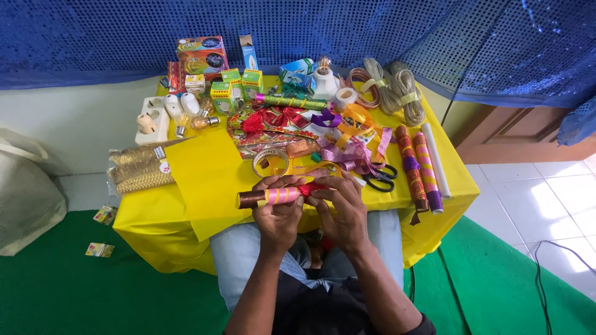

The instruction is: A person is decorating a small tube by wrapping it with pink ribbon and using scissors to cut the material.

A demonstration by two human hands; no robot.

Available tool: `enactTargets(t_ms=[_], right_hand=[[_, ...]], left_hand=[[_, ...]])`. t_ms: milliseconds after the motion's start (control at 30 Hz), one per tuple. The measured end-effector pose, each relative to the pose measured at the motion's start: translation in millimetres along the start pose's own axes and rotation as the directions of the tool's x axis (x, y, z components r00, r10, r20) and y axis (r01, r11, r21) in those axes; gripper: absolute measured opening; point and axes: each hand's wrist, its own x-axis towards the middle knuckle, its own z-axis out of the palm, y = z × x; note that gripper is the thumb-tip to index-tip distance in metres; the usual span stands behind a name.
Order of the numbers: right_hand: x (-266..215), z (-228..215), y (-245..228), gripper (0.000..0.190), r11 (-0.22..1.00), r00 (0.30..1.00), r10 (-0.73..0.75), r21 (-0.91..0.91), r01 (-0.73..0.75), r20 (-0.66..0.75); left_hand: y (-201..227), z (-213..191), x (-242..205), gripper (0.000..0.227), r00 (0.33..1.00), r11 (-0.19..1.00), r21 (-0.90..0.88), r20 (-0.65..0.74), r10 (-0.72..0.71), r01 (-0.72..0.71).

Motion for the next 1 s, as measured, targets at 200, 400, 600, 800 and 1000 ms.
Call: enactTargets(t_ms=[200, 400, 600, 800, 1000], right_hand=[[5, -4, -5, 0.011, 1.000, 0.999, -0.029, 0.009, 0.029, 0.034], [1, -3, 1, 0.013, 1.000, 0.999, 0.004, -0.013, -0.004, 0.051], [-11, 1, 14, 0.014, 0.998, 0.999, 0.012, -0.061, -0.009, 0.050], [-17, 7, 22, 0.017, 0.989, 0.998, -0.015, -0.144, 0.024, 0.064], [-24, 10, 33, 0.016, 0.968, 0.997, -0.004, -0.250, 0.022, 0.074]], left_hand=[[5, 3, 0, 0.065, 0.999, 0.999, 0.044, 0.025, 0.025, -0.026], [1, 4, -4, 0.068, 0.998, 1.000, 0.027, 0.055, 0.003, -0.004], [3, 5, -4, 0.067, 0.997, 0.995, 0.089, 0.063, -0.054, 0.048], [-13, 8, -6, 0.064, 0.992, 0.991, 0.031, 0.000, -0.129, 0.129], [-13, 12, -3, 0.057, 0.979, 0.979, -0.018, -0.037, -0.202, 0.202]])
